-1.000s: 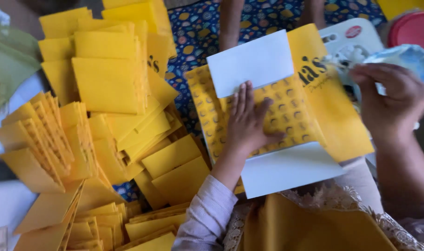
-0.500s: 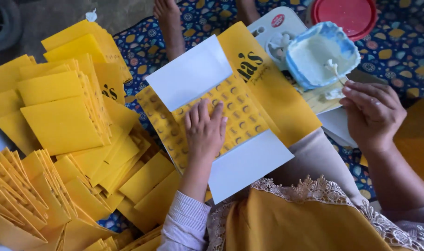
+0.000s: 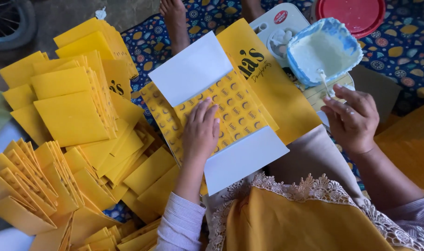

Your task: Applying glue to yellow paper templates and folding them to assemble boxes or envelopes.

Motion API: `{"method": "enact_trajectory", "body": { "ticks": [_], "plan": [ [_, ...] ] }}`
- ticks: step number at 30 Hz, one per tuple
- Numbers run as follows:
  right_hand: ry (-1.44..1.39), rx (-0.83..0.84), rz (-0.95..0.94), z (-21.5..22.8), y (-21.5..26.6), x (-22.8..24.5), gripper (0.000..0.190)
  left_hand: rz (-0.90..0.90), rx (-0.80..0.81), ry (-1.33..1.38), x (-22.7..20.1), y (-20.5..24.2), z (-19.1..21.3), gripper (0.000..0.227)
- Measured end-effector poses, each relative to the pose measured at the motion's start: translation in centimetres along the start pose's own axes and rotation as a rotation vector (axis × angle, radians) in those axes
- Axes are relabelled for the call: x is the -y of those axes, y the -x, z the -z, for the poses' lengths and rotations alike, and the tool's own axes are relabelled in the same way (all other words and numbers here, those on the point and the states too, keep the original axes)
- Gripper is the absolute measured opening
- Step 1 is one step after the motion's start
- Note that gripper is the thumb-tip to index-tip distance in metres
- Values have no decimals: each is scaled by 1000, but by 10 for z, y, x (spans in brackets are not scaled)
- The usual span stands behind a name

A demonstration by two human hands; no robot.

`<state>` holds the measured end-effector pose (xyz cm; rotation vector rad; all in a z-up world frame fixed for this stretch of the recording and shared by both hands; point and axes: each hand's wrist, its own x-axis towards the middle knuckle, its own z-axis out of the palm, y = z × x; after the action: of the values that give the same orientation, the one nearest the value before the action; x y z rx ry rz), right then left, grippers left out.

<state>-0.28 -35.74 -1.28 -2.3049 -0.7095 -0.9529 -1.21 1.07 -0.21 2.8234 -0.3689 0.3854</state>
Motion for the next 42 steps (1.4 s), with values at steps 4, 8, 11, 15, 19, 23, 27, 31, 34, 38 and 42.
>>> {"method": "enact_trajectory", "body": {
  "ticks": [4,8,11,15,19,23,27,31,34,38,42],
  "plan": [
    [-11,1,-24,3,-1,-4,26,50,10,-4,-3,0,4,31],
    [-19,21,-20,4,1,-5,29,71,-9,53,-2,-3,10,33],
    [-36,15,-39,4,0,-4,31,18,-24,21,0,-3,9,33],
    [-98,20,-120,11,-8,-1,23,13,-48,-16,0,0,3,32],
    [-149,-12,-146,14,-20,-5,23,6,-63,-14,0,2,0,32],
    [-94,-72,-90,8,-24,-2,25,18,-54,-32,0,3,-2,33],
    [-6,-29,-15,3,-24,10,20,19,-41,-39,-1,2,-1,32],
    [5,-1,-47,1,-22,-3,24,10,-77,-22,-2,3,0,30],
    [71,31,-140,1,-33,-6,22,25,-62,-31,-2,3,-2,31],
    [134,81,-129,-4,-34,-6,26,-6,-119,-48,0,2,-4,30],
    [245,39,-60,-1,-30,6,37,32,11,-97,1,2,-6,34]
  ]
}}
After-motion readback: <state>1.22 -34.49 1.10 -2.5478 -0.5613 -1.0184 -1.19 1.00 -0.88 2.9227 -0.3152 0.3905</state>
